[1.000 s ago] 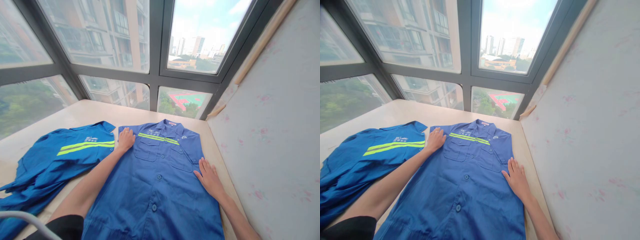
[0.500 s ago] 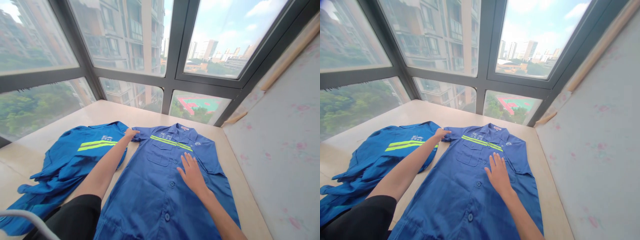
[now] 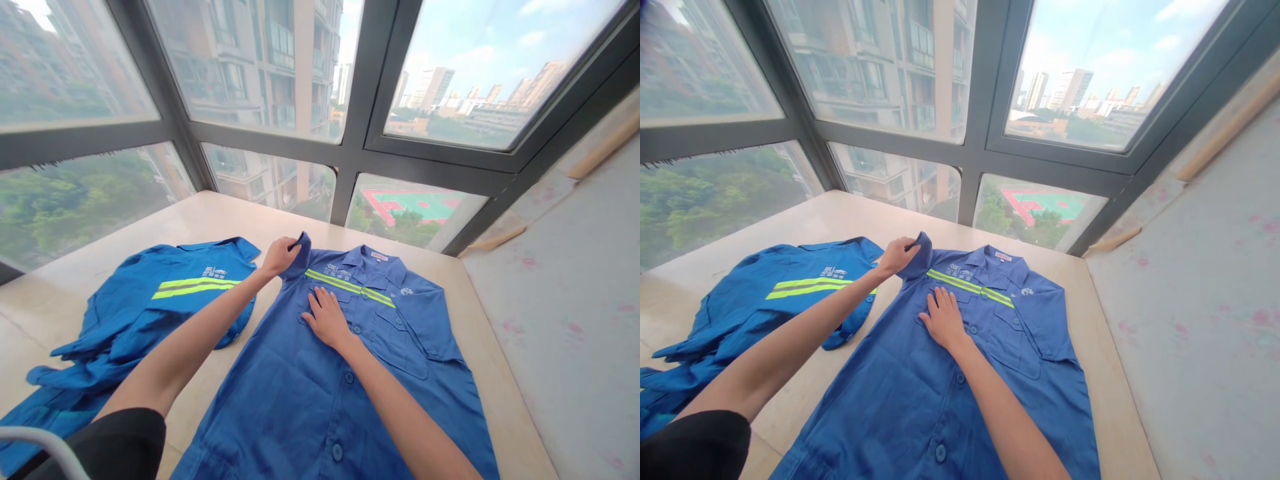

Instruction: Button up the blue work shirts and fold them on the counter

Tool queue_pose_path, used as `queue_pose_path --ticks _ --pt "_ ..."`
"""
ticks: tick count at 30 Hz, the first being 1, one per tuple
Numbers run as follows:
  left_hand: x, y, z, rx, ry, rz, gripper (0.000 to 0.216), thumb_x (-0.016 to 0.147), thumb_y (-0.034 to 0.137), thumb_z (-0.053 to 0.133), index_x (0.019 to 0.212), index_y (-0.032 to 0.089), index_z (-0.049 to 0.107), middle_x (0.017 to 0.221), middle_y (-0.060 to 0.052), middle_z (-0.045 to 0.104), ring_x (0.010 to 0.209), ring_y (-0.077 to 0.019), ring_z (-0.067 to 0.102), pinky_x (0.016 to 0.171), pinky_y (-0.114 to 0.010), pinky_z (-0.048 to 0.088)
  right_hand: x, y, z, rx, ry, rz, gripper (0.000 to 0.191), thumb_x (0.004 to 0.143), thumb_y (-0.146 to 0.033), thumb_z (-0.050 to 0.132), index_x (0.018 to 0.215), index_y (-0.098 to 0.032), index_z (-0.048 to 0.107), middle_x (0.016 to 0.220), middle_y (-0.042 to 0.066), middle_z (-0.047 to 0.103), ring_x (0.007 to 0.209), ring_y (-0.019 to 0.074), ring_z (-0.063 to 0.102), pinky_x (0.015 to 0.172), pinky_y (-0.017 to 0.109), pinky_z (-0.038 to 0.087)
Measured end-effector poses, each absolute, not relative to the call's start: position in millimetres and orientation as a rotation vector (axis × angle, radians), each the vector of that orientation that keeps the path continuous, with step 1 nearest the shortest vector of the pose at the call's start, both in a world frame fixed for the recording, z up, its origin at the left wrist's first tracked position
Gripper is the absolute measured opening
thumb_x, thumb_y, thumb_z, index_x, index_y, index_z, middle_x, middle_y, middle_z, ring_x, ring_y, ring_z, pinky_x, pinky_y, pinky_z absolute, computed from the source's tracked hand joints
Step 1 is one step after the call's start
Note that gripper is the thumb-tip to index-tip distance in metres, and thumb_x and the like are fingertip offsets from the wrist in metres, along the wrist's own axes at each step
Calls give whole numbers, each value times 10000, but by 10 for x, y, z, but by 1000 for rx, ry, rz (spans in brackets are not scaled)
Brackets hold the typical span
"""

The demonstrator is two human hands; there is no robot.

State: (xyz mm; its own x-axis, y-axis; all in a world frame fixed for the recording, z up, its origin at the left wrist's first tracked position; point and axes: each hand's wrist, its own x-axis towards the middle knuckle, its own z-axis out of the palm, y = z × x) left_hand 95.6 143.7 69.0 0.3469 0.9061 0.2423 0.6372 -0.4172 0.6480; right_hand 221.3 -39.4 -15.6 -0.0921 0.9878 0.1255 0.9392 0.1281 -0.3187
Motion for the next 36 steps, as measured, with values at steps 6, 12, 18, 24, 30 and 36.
queue_pose_path --ticks 6,12,18,24,30,36 --pt "1171 847 688 2912 568 185 284 916 315 506 1104 237 704 1041 -60 711 932 -203 670 805 -271 487 2324 -418 -154 -1748 -1974 311 390 926 -258 513 1288 -142 600 1407 155 539 1351 282 443 1129 466 343" --pt "1168 893 505 2896 608 262 450 957 489 443 1218 182 646 1210 -106 669 1125 -225 622 983 -324 459 2537 -513 18 -1854 -1602 274 365 823 -38 389 798 -208 711 869 55 716 879 204 648 843 313 495" --pt "1360 1158 271 2872 955 111 547 974 466 388 1417 150 445 1498 -161 440 1395 -261 399 1097 -387 367 2631 -223 240 -1704 -1666 158 354 802 -48 379 841 -197 699 884 66 701 913 217 617 875 332 482" --pt "1436 1194 -13 2833 1088 59 625 963 442 375 1471 78 343 1542 -218 343 1427 -305 334 1121 -456 310 2760 473 317 -1786 -1941 134 480 831 -74 416 1279 -131 582 1334 123 593 1244 229 507 1070 362 392" --pt "1382 1223 -165 2843 1097 171 656 970 510 337 1469 85 370 1560 -189 323 1437 -307 313 1159 -449 247 2894 951 101 -1892 -2281 229 467 978 -332 400 1395 -137 477 1529 150 393 1426 272 319 1150 467 275" --pt "1353 1165 -193 2836 1097 178 725 962 584 308 1472 72 373 1554 -194 329 1453 -307 283 1179 -462 226 3038 1155 -107 -1962 -2278 369 619 1005 -507 244 1490 -136 347 1577 149 306 1466 264 247 1165 518 220"
